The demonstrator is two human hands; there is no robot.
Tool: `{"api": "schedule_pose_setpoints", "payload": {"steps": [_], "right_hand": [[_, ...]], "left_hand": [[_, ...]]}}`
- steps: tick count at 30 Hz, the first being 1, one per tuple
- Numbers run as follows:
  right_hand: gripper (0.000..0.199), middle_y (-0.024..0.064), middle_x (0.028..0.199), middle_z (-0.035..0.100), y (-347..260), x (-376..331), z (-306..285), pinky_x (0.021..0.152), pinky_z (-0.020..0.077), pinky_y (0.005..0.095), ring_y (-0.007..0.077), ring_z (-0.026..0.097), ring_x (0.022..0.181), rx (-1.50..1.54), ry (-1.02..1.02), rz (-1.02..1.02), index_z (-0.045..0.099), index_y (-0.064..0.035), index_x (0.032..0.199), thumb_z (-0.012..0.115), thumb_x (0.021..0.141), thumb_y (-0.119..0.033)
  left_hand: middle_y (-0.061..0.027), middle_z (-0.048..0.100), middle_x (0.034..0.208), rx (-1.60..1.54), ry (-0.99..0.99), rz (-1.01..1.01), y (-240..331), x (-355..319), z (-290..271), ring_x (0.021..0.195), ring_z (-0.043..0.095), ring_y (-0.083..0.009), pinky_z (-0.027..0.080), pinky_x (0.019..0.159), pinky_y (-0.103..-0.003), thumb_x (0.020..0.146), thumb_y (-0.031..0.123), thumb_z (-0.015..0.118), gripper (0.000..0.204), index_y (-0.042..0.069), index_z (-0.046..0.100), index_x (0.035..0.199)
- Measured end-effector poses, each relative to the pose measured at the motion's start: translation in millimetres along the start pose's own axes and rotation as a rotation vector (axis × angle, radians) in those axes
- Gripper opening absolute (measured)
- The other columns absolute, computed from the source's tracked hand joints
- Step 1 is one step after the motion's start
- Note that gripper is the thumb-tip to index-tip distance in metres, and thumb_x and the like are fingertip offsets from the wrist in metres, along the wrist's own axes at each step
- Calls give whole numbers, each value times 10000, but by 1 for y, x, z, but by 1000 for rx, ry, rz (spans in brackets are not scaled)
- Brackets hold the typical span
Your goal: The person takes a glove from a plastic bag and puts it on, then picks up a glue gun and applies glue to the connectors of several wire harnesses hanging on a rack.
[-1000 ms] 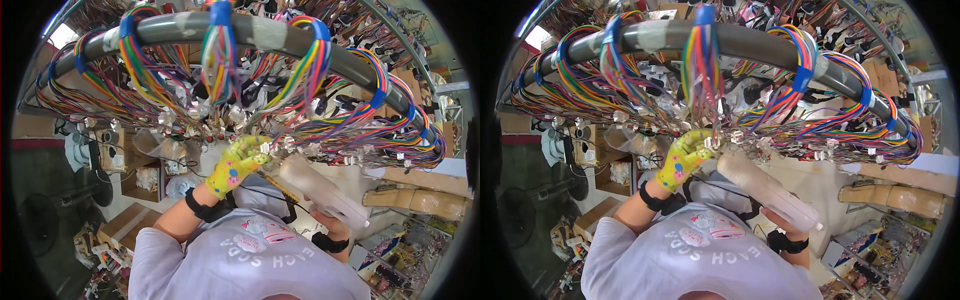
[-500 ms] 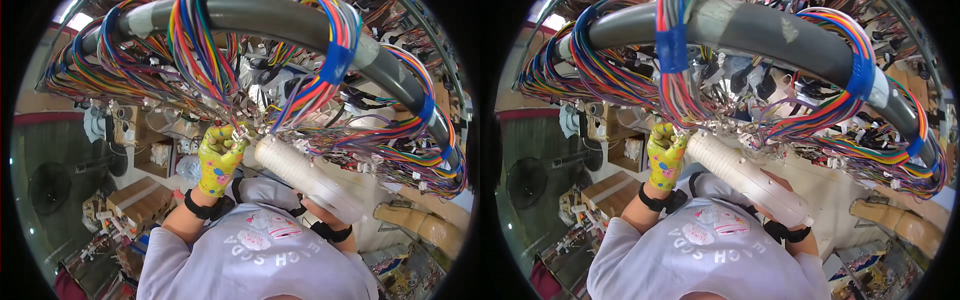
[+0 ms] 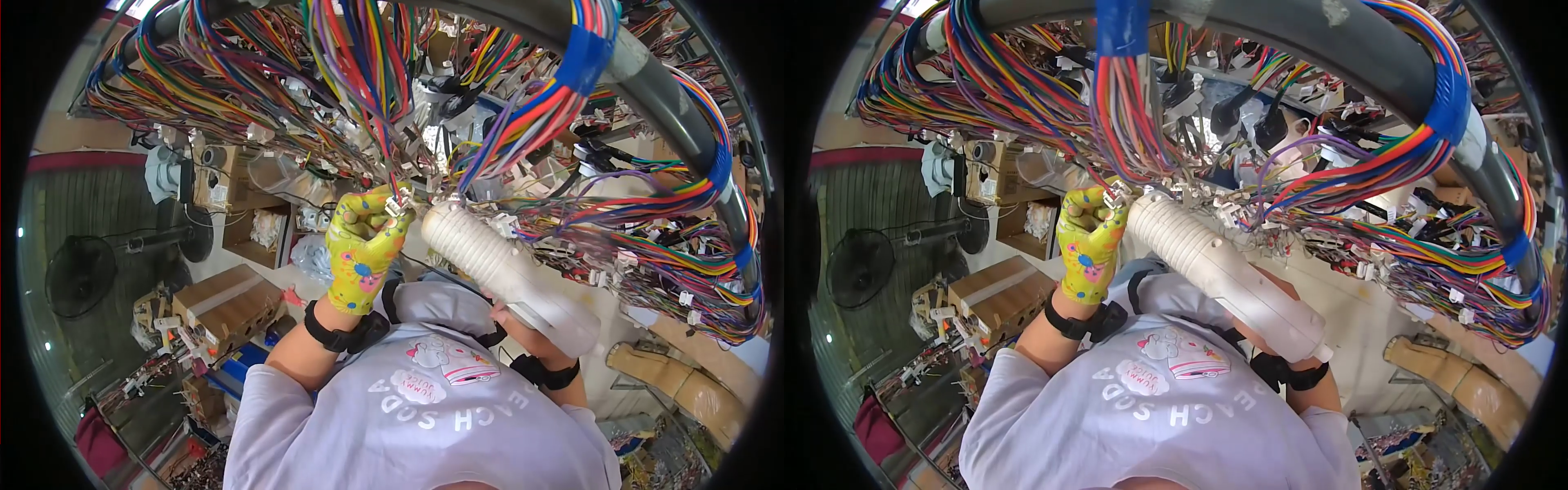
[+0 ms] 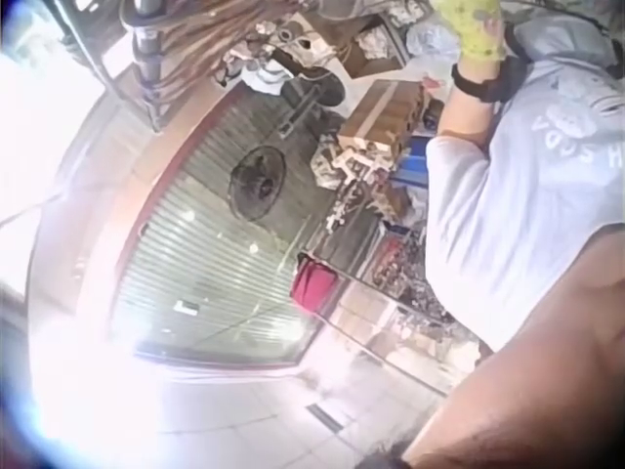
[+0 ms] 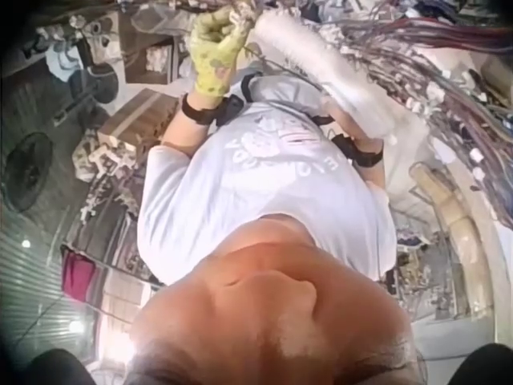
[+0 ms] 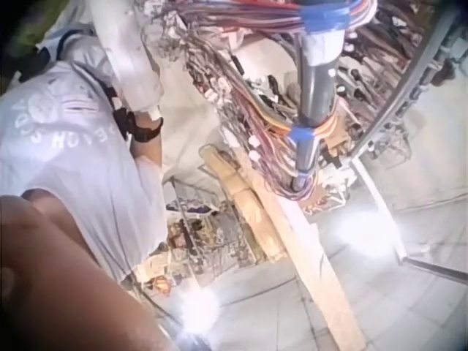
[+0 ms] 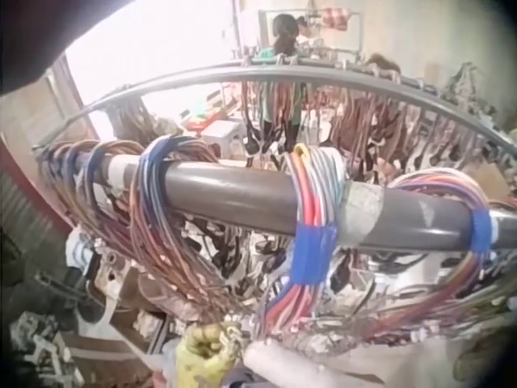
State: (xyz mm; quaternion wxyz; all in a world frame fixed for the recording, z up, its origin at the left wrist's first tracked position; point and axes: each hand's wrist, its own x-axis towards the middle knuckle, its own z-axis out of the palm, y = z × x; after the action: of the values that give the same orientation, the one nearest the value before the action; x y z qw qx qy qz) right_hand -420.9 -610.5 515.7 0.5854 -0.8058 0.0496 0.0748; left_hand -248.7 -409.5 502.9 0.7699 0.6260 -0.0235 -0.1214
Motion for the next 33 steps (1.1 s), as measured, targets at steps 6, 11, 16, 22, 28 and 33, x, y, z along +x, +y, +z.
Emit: {"api": "schedule_pose_setpoints", "payload": {"steps": [6,11,16,22,28,33], "right_hand": [[420,92,1015,642,9,-1,13,807,492,322,192,617,915,-30,131,-24,542,-7,1182,628,771,4],[417,127,1047,627,12,5,11,813,494,339,258,620,937,-176,139,-158,566,-16,1141,661,735,-30],[372,148,1008,629,-3,4,6,785,500,348,303,628,899,-295,104,-201,606,-22,1066,689,706,-61],[369,149,1004,631,-9,-2,7,777,503,350,298,630,898,-20,124,11,611,-23,1055,697,699,-66],[197,71,846,679,-18,1,8,745,523,304,153,652,785,-44,194,-12,639,17,956,646,760,1],[201,85,843,675,-9,-3,9,757,521,312,187,658,823,7,202,-26,632,23,956,661,759,-7]], "left_hand": [[-107,633,1067,-65,-32,61,-5,0,-3,734,549,-41,443,624,-172,767,-65,659,240,27,545,957],[-120,633,1085,-101,-57,70,-2,1,-3,745,558,-38,451,633,-173,761,-56,674,247,26,546,957],[-121,637,1075,-38,-56,69,-1,1,-2,740,565,-43,455,635,-177,767,-45,680,244,22,547,961],[-115,634,1075,-43,-52,63,-4,2,-1,730,544,-33,449,635,-172,769,-40,685,245,23,554,966],[-113,634,1072,-51,-48,62,-2,-1,-3,721,530,-23,445,627,-169,768,-38,686,247,27,554,966],[-129,633,1087,-100,-64,71,-3,0,-3,720,536,-26,449,619,-174,767,-37,685,247,31,548,960]]}}
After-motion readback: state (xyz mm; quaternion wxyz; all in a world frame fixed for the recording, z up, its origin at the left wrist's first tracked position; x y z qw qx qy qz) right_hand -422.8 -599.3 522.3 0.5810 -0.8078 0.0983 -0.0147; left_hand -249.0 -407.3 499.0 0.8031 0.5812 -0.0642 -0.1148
